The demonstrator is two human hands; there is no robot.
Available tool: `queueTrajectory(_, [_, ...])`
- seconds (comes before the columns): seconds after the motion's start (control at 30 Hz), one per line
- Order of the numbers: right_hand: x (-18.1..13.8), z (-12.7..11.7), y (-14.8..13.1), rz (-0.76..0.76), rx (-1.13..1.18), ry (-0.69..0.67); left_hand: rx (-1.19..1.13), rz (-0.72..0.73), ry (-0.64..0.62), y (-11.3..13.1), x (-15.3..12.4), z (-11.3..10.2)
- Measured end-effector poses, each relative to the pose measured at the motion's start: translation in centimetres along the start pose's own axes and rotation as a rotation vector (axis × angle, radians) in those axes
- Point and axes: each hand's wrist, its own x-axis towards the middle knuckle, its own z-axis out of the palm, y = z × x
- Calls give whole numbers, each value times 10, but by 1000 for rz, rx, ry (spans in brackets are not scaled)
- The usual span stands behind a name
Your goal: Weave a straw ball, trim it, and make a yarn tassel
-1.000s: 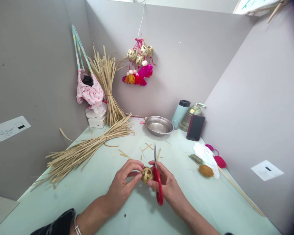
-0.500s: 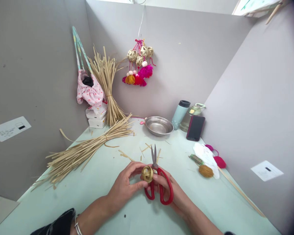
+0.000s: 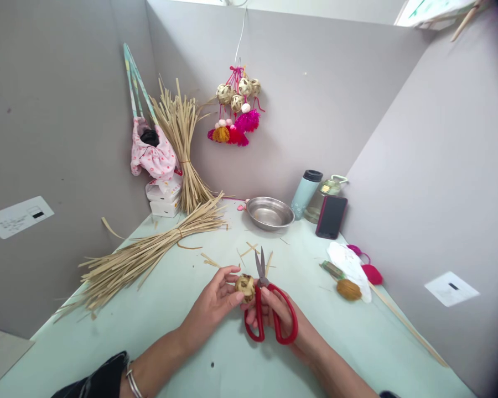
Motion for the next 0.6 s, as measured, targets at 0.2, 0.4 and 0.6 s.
queueTrajectory(0.2, [2, -8, 3, -6, 24, 28, -255, -109, -25, 7, 1, 1])
queueTrajectory(0.4, [-1, -7, 3, 6, 3, 10, -298, -119, -47, 8, 1, 3])
queueTrajectory(0.6, [4, -7, 9, -12, -60, 45, -364, -146, -9, 6, 2, 1])
